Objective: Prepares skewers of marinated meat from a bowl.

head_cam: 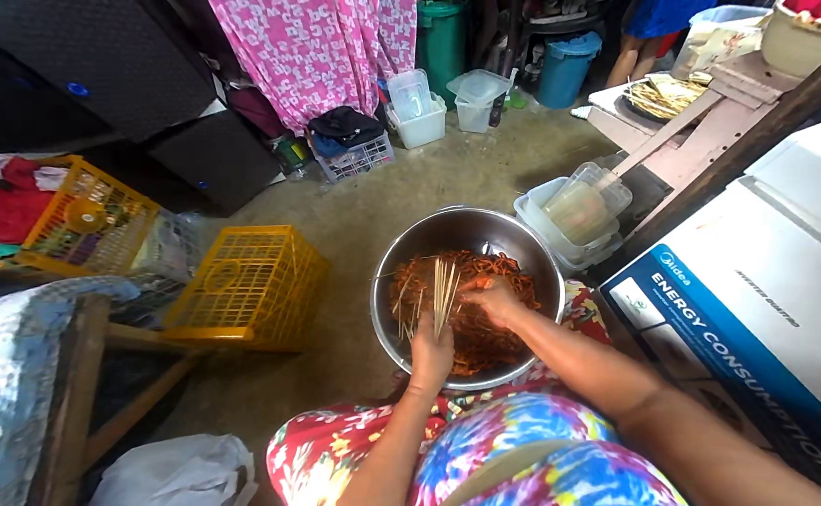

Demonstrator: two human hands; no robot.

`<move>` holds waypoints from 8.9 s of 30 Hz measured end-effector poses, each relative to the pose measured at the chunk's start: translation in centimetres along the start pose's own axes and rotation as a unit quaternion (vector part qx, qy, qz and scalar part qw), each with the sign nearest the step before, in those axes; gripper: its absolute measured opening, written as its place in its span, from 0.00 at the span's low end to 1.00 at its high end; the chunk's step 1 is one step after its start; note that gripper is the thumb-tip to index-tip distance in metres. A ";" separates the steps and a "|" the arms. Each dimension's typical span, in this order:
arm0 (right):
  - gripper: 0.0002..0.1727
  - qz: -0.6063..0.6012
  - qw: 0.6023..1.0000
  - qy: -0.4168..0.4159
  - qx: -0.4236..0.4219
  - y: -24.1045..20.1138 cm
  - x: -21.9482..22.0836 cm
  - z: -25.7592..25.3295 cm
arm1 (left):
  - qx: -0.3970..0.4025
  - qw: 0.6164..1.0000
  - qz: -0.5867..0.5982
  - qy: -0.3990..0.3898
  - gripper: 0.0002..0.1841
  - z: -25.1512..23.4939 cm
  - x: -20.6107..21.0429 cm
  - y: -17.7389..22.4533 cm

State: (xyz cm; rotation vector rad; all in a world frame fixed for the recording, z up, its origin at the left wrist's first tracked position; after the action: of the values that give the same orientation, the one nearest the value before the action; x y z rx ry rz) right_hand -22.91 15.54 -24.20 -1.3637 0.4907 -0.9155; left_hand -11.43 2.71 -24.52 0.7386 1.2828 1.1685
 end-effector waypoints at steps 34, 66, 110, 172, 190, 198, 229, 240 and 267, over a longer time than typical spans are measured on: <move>0.13 -0.113 0.992 0.059 -0.002 -0.6 -3.1 -0.9 | 0.019 0.999 0.037 -0.023 0.15 0.2 -0.1 0.2; 0.05 -0.048 0.990 -0.037 0.125 0.2 -0.2 0.4 | 0.003 1.000 0.013 0.000 0.16 0.2 0.0 0.1; 0.09 -0.061 0.996 0.043 0.052 -0.9 -2.5 -0.3 | 0.022 1.000 -0.008 -0.002 0.17 0.2 0.0 -0.1; 0.15 -0.163 0.974 -0.026 0.155 -0.5 -1.4 0.4 | 0.024 1.000 0.011 -0.006 0.16 0.2 0.0 -0.2; 0.10 -0.126 0.988 0.081 0.029 -0.5 -3.4 -0.8 | 0.008 1.000 0.025 -0.014 0.15 0.2 -0.1 0.2; 0.11 -0.105 0.991 0.073 0.048 -0.3 -2.6 -0.6 | 0.013 1.000 0.017 -0.015 0.17 0.2 0.0 0.1; 0.11 -0.079 0.991 0.036 0.102 -0.8 -1.5 0.0 | 0.006 1.000 0.009 0.001 0.18 0.3 -0.1 0.1; 0.19 -0.091 0.988 -0.021 0.126 -0.2 0.4 0.7 | 0.026 0.999 0.033 0.011 0.16 0.3 0.0 -0.1; 0.09 -0.005 0.998 -0.034 0.057 -0.6 -1.6 0.4 | 0.040 0.994 0.086 0.048 0.12 0.2 -0.2 -0.1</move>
State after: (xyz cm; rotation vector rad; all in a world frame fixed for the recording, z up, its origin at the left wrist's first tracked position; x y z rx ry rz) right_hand -23.73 17.12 -23.84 -1.2896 0.3737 -0.8896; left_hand -11.18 2.55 -24.50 0.8743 1.3721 1.3105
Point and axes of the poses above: each hand's wrist, its own z-axis away from the middle knuckle, its own x-axis out of the palm, y = z × x, the point moved 2 cm from there along -z, towards the middle knuckle, and after that the axes turned 12 degrees about -y, right-handed, at the moved point
